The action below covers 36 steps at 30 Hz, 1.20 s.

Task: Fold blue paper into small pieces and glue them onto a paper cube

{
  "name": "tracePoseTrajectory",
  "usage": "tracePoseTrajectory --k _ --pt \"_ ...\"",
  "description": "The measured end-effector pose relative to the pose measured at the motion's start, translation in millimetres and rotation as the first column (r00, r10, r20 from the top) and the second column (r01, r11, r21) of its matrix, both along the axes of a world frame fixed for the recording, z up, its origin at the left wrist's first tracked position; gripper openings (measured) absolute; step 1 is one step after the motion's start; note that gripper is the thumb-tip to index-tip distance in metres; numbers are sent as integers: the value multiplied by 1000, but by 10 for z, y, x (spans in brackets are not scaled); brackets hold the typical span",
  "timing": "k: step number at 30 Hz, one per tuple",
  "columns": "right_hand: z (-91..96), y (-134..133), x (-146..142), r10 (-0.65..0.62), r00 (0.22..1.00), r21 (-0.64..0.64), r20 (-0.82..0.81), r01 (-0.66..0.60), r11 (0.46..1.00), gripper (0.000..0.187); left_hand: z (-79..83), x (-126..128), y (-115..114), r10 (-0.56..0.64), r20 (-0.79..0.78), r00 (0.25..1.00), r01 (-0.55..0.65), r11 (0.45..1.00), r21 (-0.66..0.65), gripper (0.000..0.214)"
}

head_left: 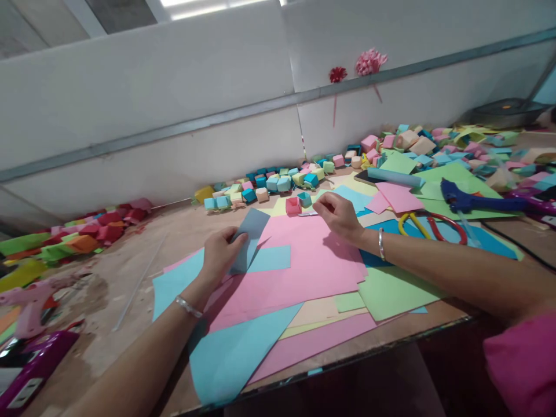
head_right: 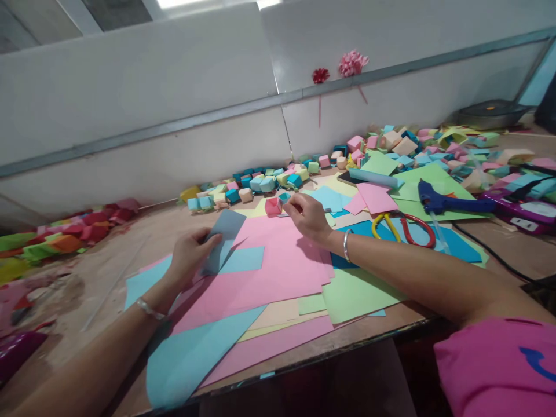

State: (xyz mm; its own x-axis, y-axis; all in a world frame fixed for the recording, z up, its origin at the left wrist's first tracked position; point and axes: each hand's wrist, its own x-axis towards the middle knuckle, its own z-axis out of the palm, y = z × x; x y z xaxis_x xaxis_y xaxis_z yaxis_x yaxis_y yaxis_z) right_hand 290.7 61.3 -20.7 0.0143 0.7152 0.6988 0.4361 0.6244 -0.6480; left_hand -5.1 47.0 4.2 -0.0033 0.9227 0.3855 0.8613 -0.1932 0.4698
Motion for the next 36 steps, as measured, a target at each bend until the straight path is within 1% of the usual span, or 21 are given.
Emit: tracePoseTrajectory --k 2,3,4,5,6,7,8,9,11,13,14,17,19,20,22,23,25,27,29,33,36 --pt "21 -108 -39 27 973 166 228 -66 984 27 -28 3 -9 -1 13 1000 2 1000 -13 27" --pt "35 -199 -76 62 919 238 389 -165 957 27 -33 19 -23 -2 15 1000 2 1000 -8 27" --pt "54 -311 -120 106 829 283 549 -304 910 26 -32 43 -41 -1 15 1000 1 1000 4 27" --pt "80 -437 -170 151 710 301 688 -469 830 25 -26 69 -60 0 12 1000 0 1000 21 26" --pt "110 -568 -221 190 552 266 812 -639 722 22 -18 95 -78 0 8 1000 0 999 41 26" --pt "143 -695 -269 206 443 248 873 -765 594 22 -9 119 -93 0 4 1000 0 998 62 25" --pt "175 -807 -310 207 369 228 906 -838 496 20 -3 138 -105 -1 0 1000 1 997 81 25" --pt "201 -898 -341 200 360 241 911 -860 450 19 0 150 -113 -3 -4 1000 3 995 97 25" --pt "219 -991 -371 184 415 317 891 -859 402 19 -6 158 -118 -12 -11 1000 13 993 116 25" --pt "184 -968 -364 155 491 393 857 -819 418 19 -15 150 -120 -22 -19 1000 24 991 129 24" --pt "152 -922 -352 137 522 416 842 -789 452 18 -15 145 -125 -23 -20 1000 26 990 135 24" --pt "55 -723 -303 99 622 418 777 -627 658 22 21 145 -176 -50 -104 993 76 963 259 22" --pt "18 -590 -270 62 725 408 686 -454 792 30 67 171 -239 -67 -274 959 179 895 409 19" --pt "8 -532 -255 26 773 404 634 -359 841 35 88 192 -275 -64 -378 924 248 852 460 18" --pt "-9 -434 -227 -53 814 400 578 -227 888 40 109 249 -346 -64 -547 835 374 795 478 16" --pt "-20 -393 -215 -80 806 399 587 -203 894 36 105 283 -377 -92 -607 789 434 782 447 16" --pt "-48 -327 -199 -96 740 383 666 -229 895 20 76 352 -429 -187 -681 708 534 773 342 21" --pt "-81 -280 -192 -91 645 337 759 -270 902 24 36 418 -470 -289 -710 642 578 791 201 24" --pt "-108 -253 -188 -62 553 264 831 -294 919 29 8 475 -505 -376 -707 599 562 826 37 24" --pt "-129 -238 -175 33 409 117 912 -336 934 21 30 538 -548 -469 -652 596 475 861 -185 22" --pt "-136 -235 -170 40 399 104 916 -335 936 20 83 519 -554 -479 -616 625 421 872 -251 22"
